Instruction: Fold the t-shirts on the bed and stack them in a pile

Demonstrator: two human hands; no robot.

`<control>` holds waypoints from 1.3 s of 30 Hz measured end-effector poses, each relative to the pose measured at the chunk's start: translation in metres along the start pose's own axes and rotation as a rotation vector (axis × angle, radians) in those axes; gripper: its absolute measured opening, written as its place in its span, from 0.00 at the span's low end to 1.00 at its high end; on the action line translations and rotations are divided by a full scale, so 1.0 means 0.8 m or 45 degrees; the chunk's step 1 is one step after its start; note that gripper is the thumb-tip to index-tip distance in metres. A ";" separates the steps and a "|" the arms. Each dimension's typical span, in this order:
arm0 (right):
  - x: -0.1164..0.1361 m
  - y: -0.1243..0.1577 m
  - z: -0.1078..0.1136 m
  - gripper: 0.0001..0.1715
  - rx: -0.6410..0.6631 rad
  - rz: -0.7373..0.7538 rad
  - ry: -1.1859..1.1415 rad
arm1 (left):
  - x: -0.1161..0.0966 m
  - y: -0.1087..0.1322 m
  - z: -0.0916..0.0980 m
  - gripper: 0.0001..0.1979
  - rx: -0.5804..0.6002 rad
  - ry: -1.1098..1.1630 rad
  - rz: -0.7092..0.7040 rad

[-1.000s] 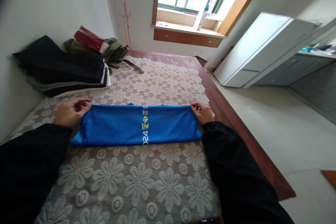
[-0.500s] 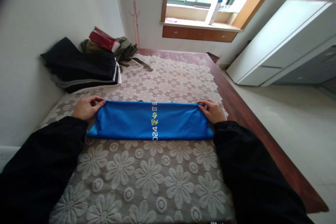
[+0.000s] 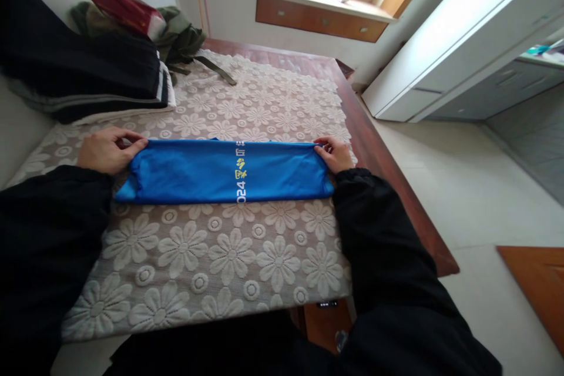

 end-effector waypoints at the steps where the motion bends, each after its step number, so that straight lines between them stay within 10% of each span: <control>1: 0.001 0.000 -0.001 0.24 0.006 0.005 0.020 | 0.001 0.000 0.000 0.25 0.003 -0.004 0.023; 10: 0.013 0.001 0.000 0.17 0.008 0.138 0.188 | 0.004 -0.002 0.005 0.25 0.071 0.045 0.098; 15: 0.085 0.012 0.030 0.22 -0.048 0.437 0.344 | -0.056 0.013 0.009 0.27 0.188 0.010 -0.279; 24: 0.247 0.059 -0.130 0.65 0.595 0.969 0.371 | -0.215 0.078 -0.069 0.53 0.434 -0.182 -0.984; 29: 0.233 0.060 -0.186 0.70 0.689 0.948 0.349 | -0.206 0.077 -0.105 0.61 0.431 -0.222 -0.961; 39: 0.224 0.068 -0.189 0.70 0.706 0.941 0.426 | -0.194 0.081 -0.115 0.66 0.454 -0.295 -0.960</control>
Point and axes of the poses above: each hand's wrist, its own y-axis away from the middle knuckle, its own z-axis out of the back of the hand, x = y × z, the point moved 9 cm from there along -y, towards the middle knuckle, and after that the axes turned 1 degree about z, right-handed, at the moved point
